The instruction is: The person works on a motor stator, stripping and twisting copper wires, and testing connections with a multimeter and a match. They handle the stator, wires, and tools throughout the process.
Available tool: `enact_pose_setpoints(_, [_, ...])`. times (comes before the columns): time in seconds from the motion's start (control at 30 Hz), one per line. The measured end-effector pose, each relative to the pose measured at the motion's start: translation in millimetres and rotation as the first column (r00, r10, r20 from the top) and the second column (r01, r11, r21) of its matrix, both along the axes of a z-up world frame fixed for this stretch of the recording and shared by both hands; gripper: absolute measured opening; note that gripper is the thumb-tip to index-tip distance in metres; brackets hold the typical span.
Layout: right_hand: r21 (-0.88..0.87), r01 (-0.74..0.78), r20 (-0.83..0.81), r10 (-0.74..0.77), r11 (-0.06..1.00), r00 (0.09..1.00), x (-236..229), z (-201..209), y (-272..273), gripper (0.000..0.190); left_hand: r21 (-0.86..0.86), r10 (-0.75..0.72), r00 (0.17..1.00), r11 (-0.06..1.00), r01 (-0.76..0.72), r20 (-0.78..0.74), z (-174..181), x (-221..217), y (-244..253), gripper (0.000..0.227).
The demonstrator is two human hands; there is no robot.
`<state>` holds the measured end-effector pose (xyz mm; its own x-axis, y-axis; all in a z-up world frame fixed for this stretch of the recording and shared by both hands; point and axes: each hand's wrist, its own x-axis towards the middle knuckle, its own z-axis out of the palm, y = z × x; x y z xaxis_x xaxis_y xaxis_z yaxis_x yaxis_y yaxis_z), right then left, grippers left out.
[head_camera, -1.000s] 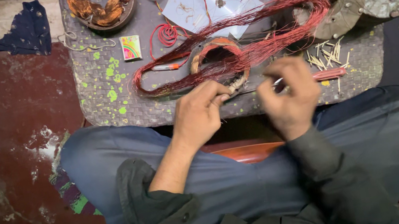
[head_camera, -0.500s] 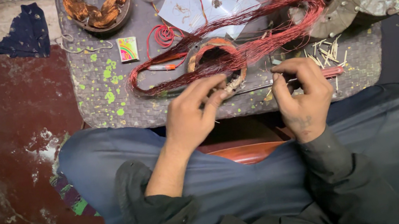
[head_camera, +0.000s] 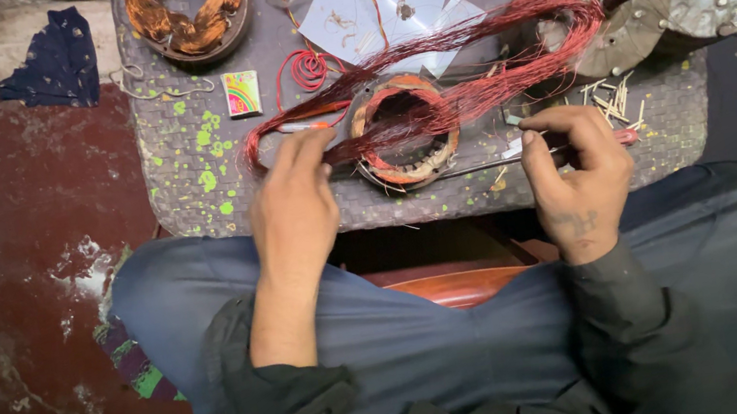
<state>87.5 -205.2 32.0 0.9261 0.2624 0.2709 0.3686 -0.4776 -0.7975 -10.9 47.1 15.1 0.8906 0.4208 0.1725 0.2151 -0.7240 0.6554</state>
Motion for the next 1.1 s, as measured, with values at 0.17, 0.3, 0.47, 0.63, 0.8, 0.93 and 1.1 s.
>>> enact_pose_setpoints(0.17, [-0.019,-0.012,0.059,0.013,1.0,0.998,-0.1,1.3,-2.8,0.009,0.03,-0.009,0.994,0.999,0.013,-0.111,-9.1,1.4,-1.7,0.036])
enact_pose_setpoints(0.3, [0.01,0.005,0.03,-0.005,1.0,1.0,0.0,2.1,-3.5,0.009,0.04,0.018,0.993,0.999,-0.014,-0.115,-14.4,5.2,-3.7,0.028])
enact_pose_setpoints(0.47, [0.006,0.004,0.045,-0.004,1.0,0.999,1.0,3.3,-3.5,0.009,0.014,0.007,0.999,1.0,-0.006,-0.033,-9.8,11.8,-6.6,0.027])
enact_pose_setpoints(0.63, [0.036,0.016,0.015,-0.017,0.999,1.0,2.7,4.2,-5.0,0.009,-0.33,0.04,0.997,0.942,-0.059,-0.064,13.9,10.3,13.2,0.037])
enact_pose_setpoints(0.8, [0.028,0.014,0.041,-0.015,1.0,0.999,4.2,3.8,-5.9,0.009,-0.134,0.082,0.995,0.988,-0.073,0.064,11.6,29.6,62.7,0.023])
enact_pose_setpoints(0.93, [0.026,0.038,0.029,-0.039,0.999,0.999,3.4,3.2,-4.6,0.01,0.219,0.034,0.992,0.976,-0.006,-0.125,-10.7,48.9,83.0,0.02])
enact_pose_setpoints(1.1, [0.018,0.051,0.005,-0.051,0.999,0.999,6.0,2.0,-4.4,0.01,0.25,0.006,0.961,0.966,0.065,-0.276,-24.8,44.9,89.3,0.025])
